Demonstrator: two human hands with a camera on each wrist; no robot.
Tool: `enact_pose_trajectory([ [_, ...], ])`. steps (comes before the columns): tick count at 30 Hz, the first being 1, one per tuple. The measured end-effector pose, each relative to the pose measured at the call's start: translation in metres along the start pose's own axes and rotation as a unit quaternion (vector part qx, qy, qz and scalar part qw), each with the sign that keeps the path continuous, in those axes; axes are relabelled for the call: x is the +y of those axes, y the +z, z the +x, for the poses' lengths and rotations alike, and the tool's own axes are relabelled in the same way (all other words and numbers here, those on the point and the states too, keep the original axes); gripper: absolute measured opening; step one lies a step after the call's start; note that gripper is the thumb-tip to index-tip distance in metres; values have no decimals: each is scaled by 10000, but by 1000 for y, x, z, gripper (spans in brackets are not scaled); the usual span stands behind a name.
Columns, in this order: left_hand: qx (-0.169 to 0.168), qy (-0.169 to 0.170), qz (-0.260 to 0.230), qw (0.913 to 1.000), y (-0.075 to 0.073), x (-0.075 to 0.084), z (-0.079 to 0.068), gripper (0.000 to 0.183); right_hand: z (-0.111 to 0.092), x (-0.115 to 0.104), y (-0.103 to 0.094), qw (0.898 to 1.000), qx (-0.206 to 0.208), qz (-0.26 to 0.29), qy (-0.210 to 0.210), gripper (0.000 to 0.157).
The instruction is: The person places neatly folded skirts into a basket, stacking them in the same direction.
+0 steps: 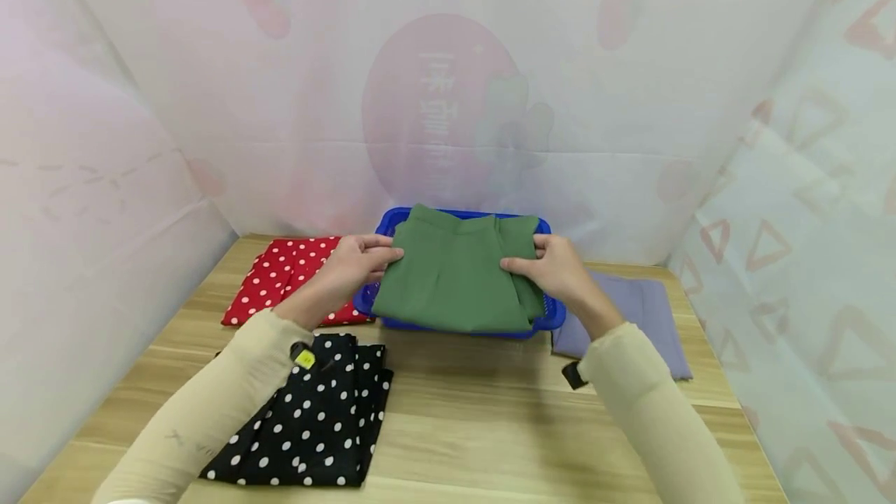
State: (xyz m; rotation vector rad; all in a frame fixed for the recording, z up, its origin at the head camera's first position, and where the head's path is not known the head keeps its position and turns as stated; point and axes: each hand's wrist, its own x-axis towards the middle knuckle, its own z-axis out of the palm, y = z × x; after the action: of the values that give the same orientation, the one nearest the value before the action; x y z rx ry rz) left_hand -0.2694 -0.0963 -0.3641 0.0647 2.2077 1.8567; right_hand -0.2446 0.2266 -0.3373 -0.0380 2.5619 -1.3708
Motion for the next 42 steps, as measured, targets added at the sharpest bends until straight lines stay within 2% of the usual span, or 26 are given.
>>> enact_pose_trajectory([
  [4, 203, -10, 75, 9998, 2, -4, 26, 49, 26, 5, 2, 9996, 136, -15, 229, 91],
  [12, 399, -111, 378, 9984, 11, -24, 62, 42, 55, 21, 17, 9979, 427, -269, 400, 86],
  [20, 614, -131, 994, 9931, 14, -37, 77, 35, 71, 34, 35, 9978, 489, -188, 417, 78],
  [26, 488, -270, 1340, 9894, 15, -46, 81, 39, 77, 41, 45, 9953, 630, -333, 657, 78],
  [28, 443, -299, 1554, 9864, 16, -48, 82, 19, 78, 43, 48, 9941, 688, -442, 706, 78],
  [29, 434, -333, 1712, 9837, 17, -49, 83, 12, 78, 45, 50, 9935, 720, -495, 727, 77],
  [30, 441, -355, 1870, 9807, 18, -50, 83, 18, 78, 46, 52, 9928, 762, -563, 727, 76],
  [31, 447, -375, 2056, 9769, 19, -50, 84, 29, 79, 48, 54, 9920, 805, -637, 736, 65],
  [33, 475, -417, 2467, 9670, 22, -52, 84, 45, 80, 50, 59, 9899, 903, -790, 751, 28],
  [34, 487, -447, 2688, 9609, 23, -52, 83, 45, 80, 52, 62, 9888, 937, -874, 762, 23],
  [36, 509, -467, 3137, 9470, 24, -52, 80, 40, 80, 53, 67, 9854, 974, -1136, 807, 40],
  [37, 494, -484, 3351, 9397, 25, -52, 78, 33, 79, 52, 68, 9829, 970, -1320, 846, 43],
  [39, 374, -602, 3626, 9292, 26, -52, 75, 18, 75, 51, 70, 9763, 872, -1738, 950, 26],
  [40, 282, -678, 3713, 9256, 26, -51, 73, 15, 74, 51, 70, 9729, 776, -1931, 1007, 22],
  [42, 60, -820, 3863, 9187, 26, -49, 71, 30, 71, 48, 70, 9655, 591, -2307, 1058, 34],
])
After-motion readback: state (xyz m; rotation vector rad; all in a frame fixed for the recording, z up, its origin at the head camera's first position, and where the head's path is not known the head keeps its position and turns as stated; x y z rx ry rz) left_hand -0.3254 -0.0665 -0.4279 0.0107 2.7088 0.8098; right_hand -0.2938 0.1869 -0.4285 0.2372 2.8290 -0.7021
